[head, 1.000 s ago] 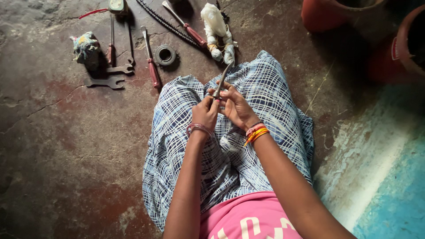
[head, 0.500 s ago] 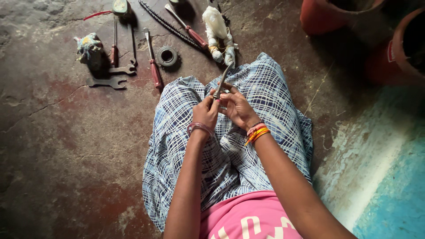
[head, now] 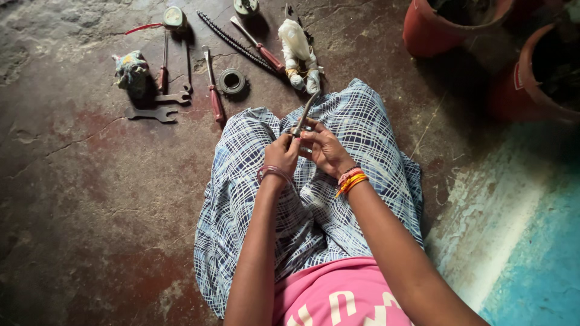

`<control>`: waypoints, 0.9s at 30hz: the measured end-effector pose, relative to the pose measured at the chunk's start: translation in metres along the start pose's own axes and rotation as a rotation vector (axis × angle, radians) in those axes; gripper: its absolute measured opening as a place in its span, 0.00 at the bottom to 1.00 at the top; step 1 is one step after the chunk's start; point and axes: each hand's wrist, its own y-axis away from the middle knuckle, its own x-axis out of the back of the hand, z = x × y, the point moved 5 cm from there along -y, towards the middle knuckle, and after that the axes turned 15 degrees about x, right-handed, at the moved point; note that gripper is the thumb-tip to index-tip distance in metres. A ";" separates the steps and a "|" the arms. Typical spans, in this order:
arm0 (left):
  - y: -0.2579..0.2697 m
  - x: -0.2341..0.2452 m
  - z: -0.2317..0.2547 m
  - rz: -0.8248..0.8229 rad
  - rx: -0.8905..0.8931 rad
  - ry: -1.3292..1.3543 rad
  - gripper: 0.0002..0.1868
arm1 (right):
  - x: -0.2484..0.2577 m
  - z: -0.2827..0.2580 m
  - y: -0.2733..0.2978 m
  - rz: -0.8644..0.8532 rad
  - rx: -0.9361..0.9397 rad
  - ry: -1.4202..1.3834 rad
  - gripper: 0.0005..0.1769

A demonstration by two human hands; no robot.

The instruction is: The person sits on the floor and sharpens a curved metal blade using a file. They hold the blade in their left hand and rub the file along the edge with their right hand, repeating the motion to sharpen the tool.

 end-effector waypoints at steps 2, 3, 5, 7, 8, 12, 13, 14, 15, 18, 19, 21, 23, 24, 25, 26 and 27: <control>0.001 0.000 0.001 0.000 0.004 -0.004 0.17 | 0.003 0.002 0.001 0.008 -0.010 -0.015 0.20; 0.001 0.000 0.001 -0.001 0.006 -0.006 0.17 | 0.002 0.003 0.001 0.013 -0.015 -0.023 0.20; 0.000 0.000 0.001 0.001 -0.008 0.032 0.16 | -0.003 -0.001 0.002 -0.006 -0.016 -0.047 0.20; -0.002 -0.001 0.001 0.005 -0.021 0.054 0.16 | -0.007 -0.004 0.003 -0.020 -0.015 -0.039 0.20; -0.002 -0.001 0.001 0.009 -0.026 0.058 0.16 | -0.009 -0.005 0.003 -0.025 -0.013 -0.020 0.21; -0.002 -0.001 0.000 0.013 -0.008 0.032 0.16 | -0.005 -0.001 0.001 -0.034 -0.016 -0.017 0.20; -0.001 -0.002 -0.001 0.003 0.000 0.028 0.17 | -0.004 0.001 0.000 -0.032 -0.018 -0.025 0.20; -0.001 -0.002 -0.002 -0.008 0.008 0.024 0.17 | -0.004 0.003 0.000 -0.029 -0.019 -0.032 0.19; -0.002 -0.003 -0.002 -0.019 0.014 0.021 0.17 | -0.004 0.003 -0.001 -0.027 -0.019 -0.039 0.19; -0.004 -0.003 -0.002 0.016 -0.035 0.025 0.16 | -0.008 0.000 -0.002 -0.032 -0.013 -0.091 0.20; -0.004 -0.003 -0.002 0.014 -0.044 0.048 0.16 | -0.009 -0.001 -0.002 -0.034 -0.009 -0.069 0.20; -0.005 -0.003 -0.002 0.013 -0.063 0.093 0.16 | -0.009 -0.001 -0.002 -0.039 0.000 -0.024 0.21; -0.008 -0.005 -0.003 0.012 -0.021 0.053 0.16 | -0.009 -0.001 -0.004 -0.035 -0.010 -0.014 0.21; -0.008 -0.005 -0.003 0.012 0.000 0.033 0.16 | -0.010 -0.001 -0.004 -0.033 -0.015 -0.010 0.21; -0.007 -0.004 -0.002 0.014 -0.014 0.060 0.16 | -0.010 -0.001 -0.003 -0.016 -0.012 -0.008 0.20; -0.005 -0.002 0.000 0.015 -0.028 0.087 0.16 | -0.011 -0.001 -0.003 0.000 -0.009 -0.006 0.19; -0.003 -0.001 0.003 0.017 -0.043 0.114 0.16 | -0.011 -0.002 -0.002 0.015 -0.005 -0.003 0.19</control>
